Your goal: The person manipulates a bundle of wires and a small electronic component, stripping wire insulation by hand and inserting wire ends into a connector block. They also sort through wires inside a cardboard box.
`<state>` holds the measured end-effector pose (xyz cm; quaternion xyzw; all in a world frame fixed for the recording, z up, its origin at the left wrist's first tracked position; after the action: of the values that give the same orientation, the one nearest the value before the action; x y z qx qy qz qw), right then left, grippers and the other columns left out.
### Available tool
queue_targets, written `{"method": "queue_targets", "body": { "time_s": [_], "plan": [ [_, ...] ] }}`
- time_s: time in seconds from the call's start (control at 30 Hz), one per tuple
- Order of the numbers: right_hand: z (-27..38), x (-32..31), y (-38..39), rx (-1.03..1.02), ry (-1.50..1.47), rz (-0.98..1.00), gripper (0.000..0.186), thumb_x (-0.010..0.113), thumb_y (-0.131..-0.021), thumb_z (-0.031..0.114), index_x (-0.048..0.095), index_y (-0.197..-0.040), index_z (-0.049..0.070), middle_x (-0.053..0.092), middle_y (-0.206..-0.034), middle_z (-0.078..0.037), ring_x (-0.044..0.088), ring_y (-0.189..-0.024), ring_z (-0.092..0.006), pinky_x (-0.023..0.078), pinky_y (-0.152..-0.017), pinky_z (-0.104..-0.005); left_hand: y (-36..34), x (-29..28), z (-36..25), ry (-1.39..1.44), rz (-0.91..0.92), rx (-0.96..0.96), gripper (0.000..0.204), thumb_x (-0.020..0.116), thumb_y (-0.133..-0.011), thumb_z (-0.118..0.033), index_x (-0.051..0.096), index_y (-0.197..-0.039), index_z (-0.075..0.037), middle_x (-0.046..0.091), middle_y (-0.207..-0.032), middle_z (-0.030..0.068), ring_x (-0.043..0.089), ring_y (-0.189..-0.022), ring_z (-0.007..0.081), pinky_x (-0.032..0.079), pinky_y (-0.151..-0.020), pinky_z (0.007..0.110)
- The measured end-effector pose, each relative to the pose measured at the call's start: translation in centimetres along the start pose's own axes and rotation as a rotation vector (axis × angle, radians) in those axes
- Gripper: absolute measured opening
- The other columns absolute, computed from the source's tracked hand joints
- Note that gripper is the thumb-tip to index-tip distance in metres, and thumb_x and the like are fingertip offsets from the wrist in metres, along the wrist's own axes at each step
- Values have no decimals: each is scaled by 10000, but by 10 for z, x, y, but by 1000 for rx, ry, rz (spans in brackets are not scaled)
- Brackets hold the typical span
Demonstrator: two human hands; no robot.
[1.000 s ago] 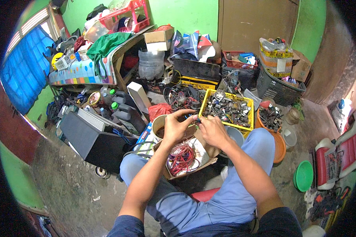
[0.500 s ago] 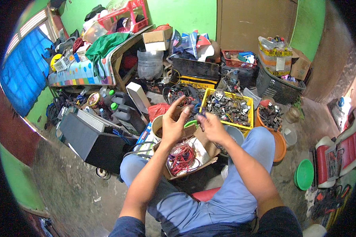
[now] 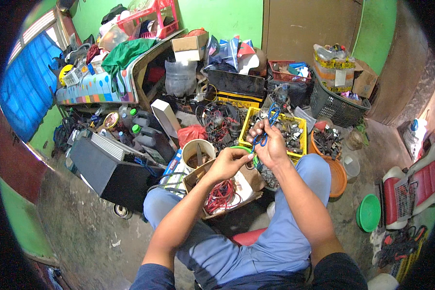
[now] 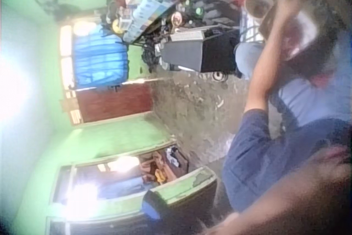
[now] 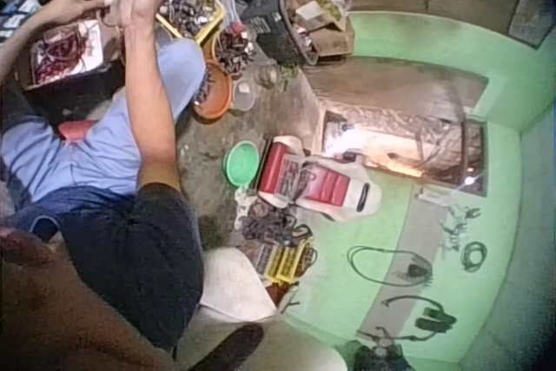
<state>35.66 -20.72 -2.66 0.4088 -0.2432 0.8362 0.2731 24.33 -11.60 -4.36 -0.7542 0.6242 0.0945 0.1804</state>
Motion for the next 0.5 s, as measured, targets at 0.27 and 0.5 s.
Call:
{"method": "queue_targets", "body": {
  "time_s": [0.27, 0.5],
  "plan": [
    [22, -7, -1, 29, 30, -29, 224, 468, -1049, 255, 499, -908, 83, 448, -739, 0, 459, -674, -142, 394, -580, -302, 0, -10, 5, 74, 54, -52, 321, 645, -973, -292, 719, -920, 16, 626, -692, -6, 539, -667, 66, 459, -619, 271],
    [36, 23, 12, 36, 224, 84, 261, 489, -1046, 279, 504, -877, 80, 414, -698, 23, 415, -606, -90, 334, -502, -241, 19, -47, -62, -247, -233, 202, 196, 766, -838, -184, 747, -913, -4, 718, -794, 106, 670, -736, 167, 509, -685, 318]
  ]
}}
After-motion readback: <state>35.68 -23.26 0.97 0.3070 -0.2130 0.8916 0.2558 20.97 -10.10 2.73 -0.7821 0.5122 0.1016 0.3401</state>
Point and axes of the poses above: each hand's wrist, its own y-axis away from the middle knuckle, its own x-axis out of the palm, z = x × y, the point moved 4 cm from there along -y, towards the middle knuckle
